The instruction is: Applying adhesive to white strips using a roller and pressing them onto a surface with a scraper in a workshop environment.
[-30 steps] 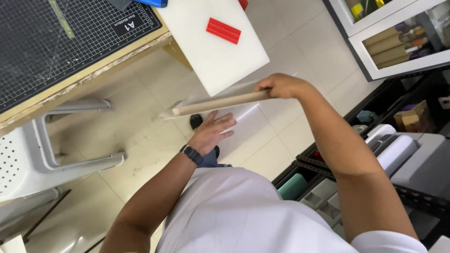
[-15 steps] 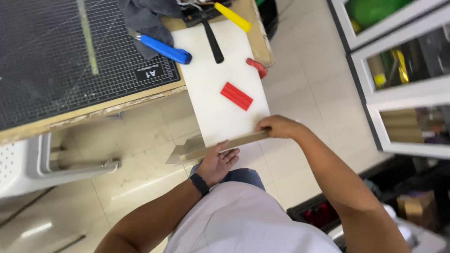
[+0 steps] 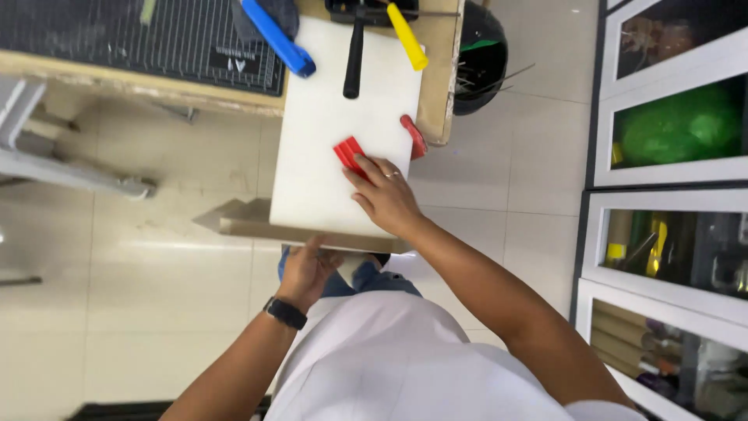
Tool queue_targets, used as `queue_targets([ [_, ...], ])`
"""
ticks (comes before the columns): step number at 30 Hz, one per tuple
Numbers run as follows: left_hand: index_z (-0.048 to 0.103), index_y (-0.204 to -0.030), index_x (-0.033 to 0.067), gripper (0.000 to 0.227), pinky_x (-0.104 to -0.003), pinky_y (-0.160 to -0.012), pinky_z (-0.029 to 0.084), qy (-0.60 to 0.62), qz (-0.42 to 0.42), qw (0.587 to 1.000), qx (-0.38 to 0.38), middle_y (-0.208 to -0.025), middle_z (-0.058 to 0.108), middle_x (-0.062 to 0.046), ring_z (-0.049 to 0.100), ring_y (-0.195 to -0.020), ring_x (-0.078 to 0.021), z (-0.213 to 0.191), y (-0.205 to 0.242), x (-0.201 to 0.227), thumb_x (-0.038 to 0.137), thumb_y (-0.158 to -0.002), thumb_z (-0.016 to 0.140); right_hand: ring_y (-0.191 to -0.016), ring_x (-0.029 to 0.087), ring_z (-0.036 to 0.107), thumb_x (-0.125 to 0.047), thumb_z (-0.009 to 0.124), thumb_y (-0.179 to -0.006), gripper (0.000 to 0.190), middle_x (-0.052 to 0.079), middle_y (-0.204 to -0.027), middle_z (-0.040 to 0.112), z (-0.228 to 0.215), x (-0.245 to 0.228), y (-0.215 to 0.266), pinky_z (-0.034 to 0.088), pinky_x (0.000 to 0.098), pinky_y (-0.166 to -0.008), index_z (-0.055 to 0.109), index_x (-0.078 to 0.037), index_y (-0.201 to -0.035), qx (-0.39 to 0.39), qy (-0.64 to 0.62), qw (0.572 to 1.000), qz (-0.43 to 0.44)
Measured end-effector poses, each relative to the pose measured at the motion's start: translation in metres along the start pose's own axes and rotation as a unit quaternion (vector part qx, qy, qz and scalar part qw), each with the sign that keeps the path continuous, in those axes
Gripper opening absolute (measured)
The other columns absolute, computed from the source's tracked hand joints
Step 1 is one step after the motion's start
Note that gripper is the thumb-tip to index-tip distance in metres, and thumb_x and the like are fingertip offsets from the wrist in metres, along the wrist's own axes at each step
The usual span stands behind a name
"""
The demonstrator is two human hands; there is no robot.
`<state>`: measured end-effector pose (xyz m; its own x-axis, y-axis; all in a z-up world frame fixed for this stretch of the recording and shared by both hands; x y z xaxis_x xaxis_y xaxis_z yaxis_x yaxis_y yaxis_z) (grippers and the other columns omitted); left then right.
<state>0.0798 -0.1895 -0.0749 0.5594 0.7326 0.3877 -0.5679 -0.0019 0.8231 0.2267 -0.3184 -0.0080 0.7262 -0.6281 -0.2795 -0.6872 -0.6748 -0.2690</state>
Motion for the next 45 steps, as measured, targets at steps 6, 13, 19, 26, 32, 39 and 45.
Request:
queue_targets([
  [6,0.025,-0.159,0.0019,0.073,-0.066,-0.101,0.052,0.041,0.051,0.997,0.034,-0.149,0.042,-0.033,0.054,-0.127,-0.0542,-0.021,-0.057,-0.084,0.001,-0.095,0.058,-0.136,0.035,0.051,-0.015,0.067,-0.097,0.037,0.010,-0.147,0.057,0.010,0.033,-0.024,0.045,0.0542,-0.110,0.068,-0.019,-0.134,0.025,0.014,0.997,-0.071],
  [13,0.032,-0.157,0.0044,0.070,-0.067,-0.102,0.050,0.044,0.066,0.995,0.061,-0.149,0.044,-0.029,0.056,-0.125,-0.0503,0.007,-0.015,-0.063,0.001,-0.092,0.058,-0.113,0.040,0.059,-0.034,0.071,-0.099,0.035,0.012,-0.116,0.063,-0.105,0.072,-0.094,0.047,0.0560,-0.092,0.069,-0.014,-0.126,0.228,0.136,0.964,-0.033],
  [19,0.040,-0.117,0.0207,0.042,-0.036,-0.059,0.043,0.061,0.121,0.977,0.164,-0.094,0.056,-0.008,0.055,-0.077,-0.0223,0.024,0.027,-0.007,0.002,-0.082,0.052,-0.100,0.039,0.066,-0.042,0.061,-0.105,0.064,0.016,-0.127,0.057,-0.059,0.170,-0.169,0.054,0.0508,-0.077,0.030,-0.021,-0.158,-0.090,0.140,0.950,0.263],
  [26,0.032,-0.136,0.0230,0.060,-0.041,-0.069,0.055,0.083,0.153,0.967,0.186,-0.110,0.062,-0.011,0.064,-0.095,-0.0241,0.040,0.031,-0.004,0.002,-0.083,0.050,-0.091,0.033,0.064,-0.020,0.055,-0.101,0.038,0.013,-0.118,0.067,-0.115,0.211,-0.187,0.047,0.0470,-0.070,0.055,-0.025,-0.139,-0.137,-0.009,0.947,0.292],
  [32,0.033,-0.142,0.0145,0.068,-0.034,-0.080,0.052,0.115,0.288,0.922,0.232,-0.119,0.061,-0.011,0.061,-0.101,-0.0206,0.045,0.030,-0.002,-0.002,-0.079,0.052,-0.090,0.035,0.066,-0.029,0.064,-0.100,0.029,0.013,-0.108,0.072,-0.158,0.283,-0.254,0.047,0.0475,-0.072,0.062,-0.028,-0.130,-0.057,-0.007,0.983,0.177],
  [39,0.047,-0.124,0.0136,0.045,-0.028,-0.044,0.030,0.032,0.269,0.901,0.340,-0.078,0.045,-0.001,0.031,-0.057,-0.0102,0.038,0.027,-0.022,0.003,-0.081,0.046,-0.098,0.038,0.069,-0.036,0.066,-0.102,0.032,0.013,-0.114,0.074,-0.136,0.302,-0.312,0.053,0.0521,-0.073,0.071,-0.023,-0.131,-0.163,0.105,0.969,0.155],
  [45,0.046,-0.130,0.0111,0.048,-0.031,-0.045,0.027,0.008,0.209,0.908,0.363,-0.068,0.035,-0.003,0.030,-0.054,-0.0141,0.042,0.033,-0.024,0.004,-0.082,0.041,-0.105,0.041,0.067,-0.031,0.062,-0.098,0.028,0.015,-0.114,0.073,-0.078,0.314,-0.362,0.054,0.0547,-0.082,0.074,-0.022,-0.121,-0.224,0.162,0.953,0.121],
])
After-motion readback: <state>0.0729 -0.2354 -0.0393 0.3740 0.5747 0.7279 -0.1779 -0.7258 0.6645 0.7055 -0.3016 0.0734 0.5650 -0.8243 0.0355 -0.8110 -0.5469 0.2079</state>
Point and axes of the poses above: each hand's wrist, its own y-axis away from the middle knuckle, its own z-axis out of the palm, x = y × z, the point moved 8 cm from there along -y, towards the middle knuckle
